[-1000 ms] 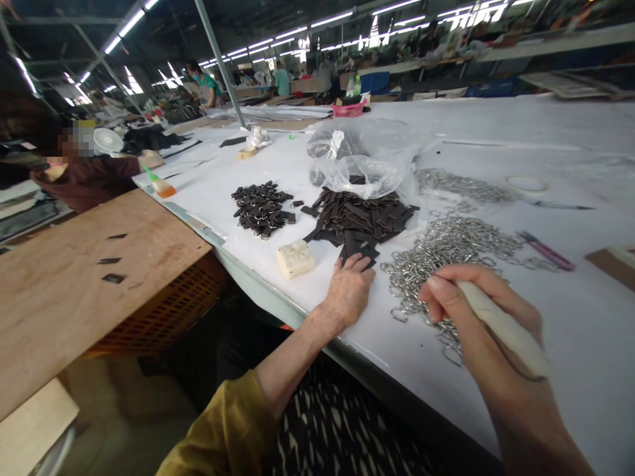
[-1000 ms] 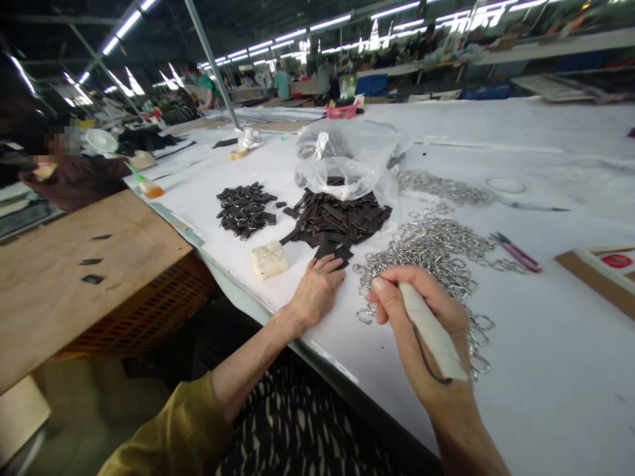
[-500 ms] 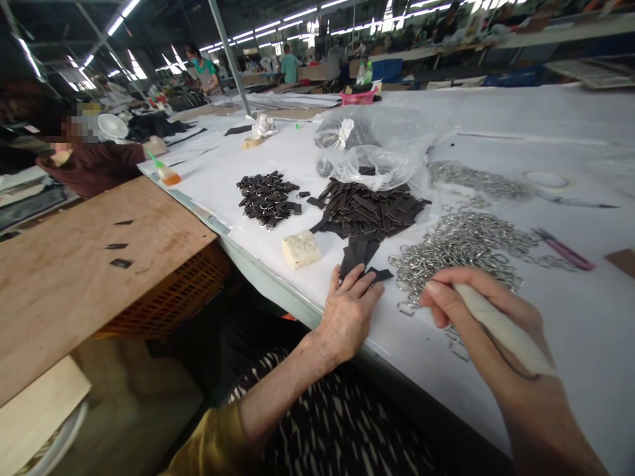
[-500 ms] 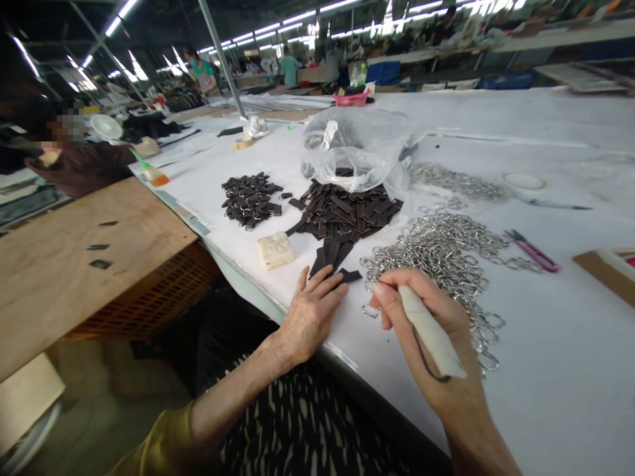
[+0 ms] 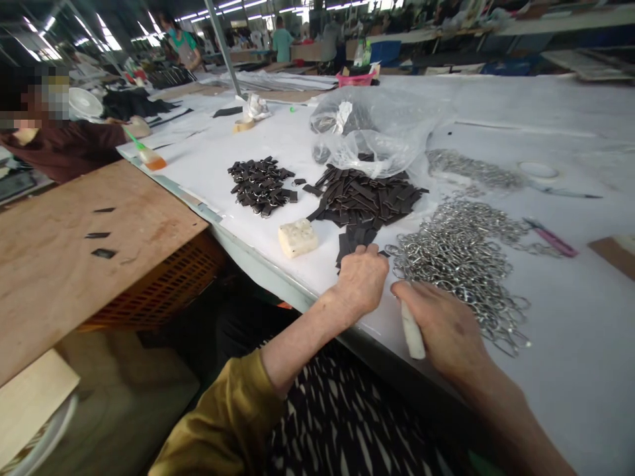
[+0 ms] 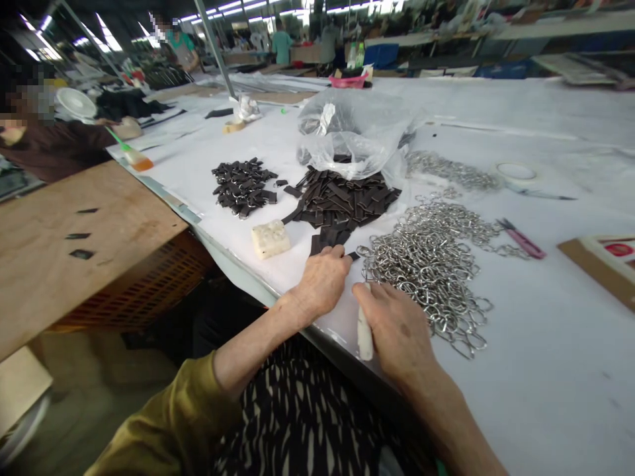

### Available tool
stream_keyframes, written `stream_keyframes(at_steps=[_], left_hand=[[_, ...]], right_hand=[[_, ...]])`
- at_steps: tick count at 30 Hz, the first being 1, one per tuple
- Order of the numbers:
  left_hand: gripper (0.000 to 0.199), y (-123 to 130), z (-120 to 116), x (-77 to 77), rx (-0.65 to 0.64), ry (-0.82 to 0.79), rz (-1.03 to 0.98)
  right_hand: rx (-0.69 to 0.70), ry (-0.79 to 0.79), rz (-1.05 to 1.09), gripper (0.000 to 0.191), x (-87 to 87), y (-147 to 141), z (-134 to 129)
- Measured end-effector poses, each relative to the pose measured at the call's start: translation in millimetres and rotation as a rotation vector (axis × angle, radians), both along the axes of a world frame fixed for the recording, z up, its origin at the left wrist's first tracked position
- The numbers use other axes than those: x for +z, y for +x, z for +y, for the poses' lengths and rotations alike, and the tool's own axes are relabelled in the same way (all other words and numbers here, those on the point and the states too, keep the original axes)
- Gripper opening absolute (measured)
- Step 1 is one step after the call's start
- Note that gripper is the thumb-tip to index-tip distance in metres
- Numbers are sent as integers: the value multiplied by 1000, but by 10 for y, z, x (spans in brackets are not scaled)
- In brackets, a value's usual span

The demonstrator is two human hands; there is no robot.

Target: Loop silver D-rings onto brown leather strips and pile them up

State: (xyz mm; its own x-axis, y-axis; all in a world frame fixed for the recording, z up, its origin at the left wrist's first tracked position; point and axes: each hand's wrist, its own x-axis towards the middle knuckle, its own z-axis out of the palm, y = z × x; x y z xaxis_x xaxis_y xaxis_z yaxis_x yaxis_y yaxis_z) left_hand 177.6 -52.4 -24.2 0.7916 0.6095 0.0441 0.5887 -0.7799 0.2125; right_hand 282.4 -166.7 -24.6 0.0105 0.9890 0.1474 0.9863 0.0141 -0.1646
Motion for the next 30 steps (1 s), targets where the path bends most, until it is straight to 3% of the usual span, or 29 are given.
stream_keyframes(at_steps=[6, 18, 26, 30], left_hand=[[21, 67, 132, 55, 70, -108, 54], [27, -12, 330, 63, 71, -295, -65], [19, -61, 322, 13, 95, -374, -271], [10, -95, 276, 61, 170, -677, -594]], right_hand=[[30, 52, -175, 14, -26, -21, -22], [6, 90, -194, 10, -78, -56, -15], [4, 101, -181, 10, -76, -40, 1], [-10, 137, -25, 16, -100, -5, -15]])
